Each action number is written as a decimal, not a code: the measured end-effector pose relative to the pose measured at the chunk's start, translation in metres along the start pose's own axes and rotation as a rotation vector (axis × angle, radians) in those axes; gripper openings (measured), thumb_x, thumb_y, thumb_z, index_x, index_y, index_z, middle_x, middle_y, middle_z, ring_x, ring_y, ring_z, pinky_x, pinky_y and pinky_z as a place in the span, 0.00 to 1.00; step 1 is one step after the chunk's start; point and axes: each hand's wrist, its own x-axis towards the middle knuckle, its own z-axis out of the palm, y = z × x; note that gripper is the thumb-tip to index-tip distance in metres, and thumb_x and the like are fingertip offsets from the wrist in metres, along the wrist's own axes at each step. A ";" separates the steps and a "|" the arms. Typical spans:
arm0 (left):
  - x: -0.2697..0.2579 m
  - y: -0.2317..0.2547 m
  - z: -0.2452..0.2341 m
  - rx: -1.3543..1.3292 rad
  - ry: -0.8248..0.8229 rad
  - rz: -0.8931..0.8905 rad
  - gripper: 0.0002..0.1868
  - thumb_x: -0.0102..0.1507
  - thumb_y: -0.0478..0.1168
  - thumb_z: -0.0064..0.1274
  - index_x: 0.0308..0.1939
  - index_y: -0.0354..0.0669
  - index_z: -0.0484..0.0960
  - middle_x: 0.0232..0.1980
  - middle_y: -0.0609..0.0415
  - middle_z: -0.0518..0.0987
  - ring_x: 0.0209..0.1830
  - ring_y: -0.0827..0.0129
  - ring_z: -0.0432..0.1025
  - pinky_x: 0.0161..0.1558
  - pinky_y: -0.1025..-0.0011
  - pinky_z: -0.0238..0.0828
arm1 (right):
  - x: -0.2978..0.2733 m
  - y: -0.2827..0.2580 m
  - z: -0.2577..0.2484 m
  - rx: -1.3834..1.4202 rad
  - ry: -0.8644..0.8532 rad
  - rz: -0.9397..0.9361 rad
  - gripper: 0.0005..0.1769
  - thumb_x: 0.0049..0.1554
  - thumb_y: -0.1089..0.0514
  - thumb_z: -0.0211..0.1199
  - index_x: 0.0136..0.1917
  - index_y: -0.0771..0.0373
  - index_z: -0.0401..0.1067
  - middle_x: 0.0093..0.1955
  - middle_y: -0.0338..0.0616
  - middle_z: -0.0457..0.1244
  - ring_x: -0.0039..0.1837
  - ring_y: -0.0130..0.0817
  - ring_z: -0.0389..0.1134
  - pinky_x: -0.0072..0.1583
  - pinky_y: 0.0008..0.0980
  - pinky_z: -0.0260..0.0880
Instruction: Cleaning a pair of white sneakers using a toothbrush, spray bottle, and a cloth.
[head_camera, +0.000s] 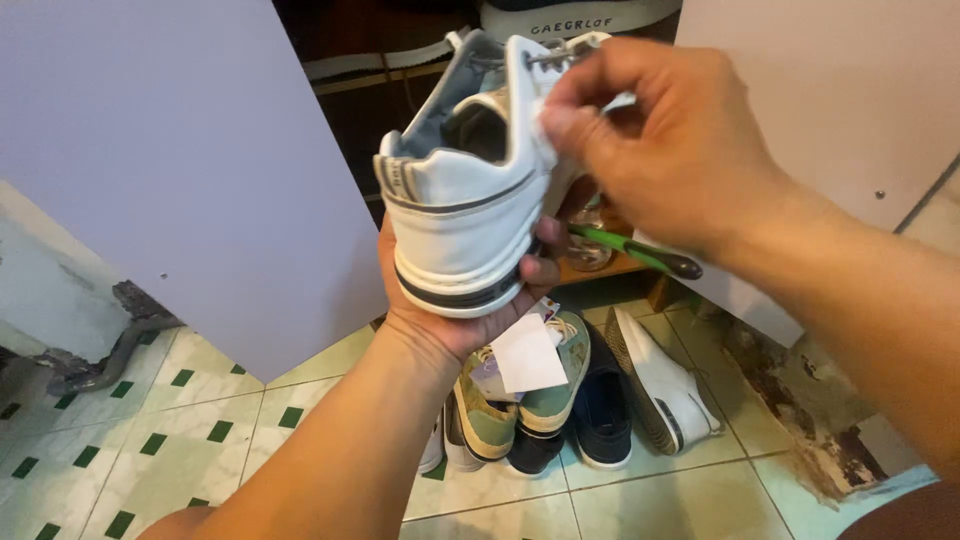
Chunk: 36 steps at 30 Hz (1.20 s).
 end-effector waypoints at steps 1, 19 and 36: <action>-0.001 -0.001 0.007 -0.030 -0.062 -0.035 0.42 0.63 0.70 0.42 0.68 0.42 0.72 0.66 0.36 0.70 0.49 0.51 0.70 0.43 0.62 0.74 | 0.007 0.017 -0.008 -0.134 0.045 -0.155 0.05 0.64 0.60 0.65 0.51 0.64 0.75 0.43 0.39 0.70 0.41 0.26 0.71 0.42 0.28 0.73; 0.022 0.028 0.032 0.921 0.302 0.006 0.33 0.59 0.52 0.56 0.58 0.28 0.78 0.46 0.37 0.84 0.38 0.56 0.82 0.41 0.62 0.84 | 0.030 0.006 -0.022 -0.578 -0.054 -0.246 0.07 0.63 0.57 0.67 0.53 0.61 0.79 0.45 0.43 0.71 0.44 0.31 0.73 0.47 0.31 0.73; 0.053 0.030 0.007 0.910 0.480 0.193 0.28 0.65 0.57 0.46 0.53 0.34 0.79 0.41 0.43 0.82 0.34 0.58 0.78 0.33 0.62 0.76 | -0.030 -0.016 0.037 -0.708 0.129 -0.463 0.02 0.59 0.61 0.69 0.45 0.62 0.79 0.43 0.50 0.66 0.45 0.48 0.70 0.47 0.45 0.69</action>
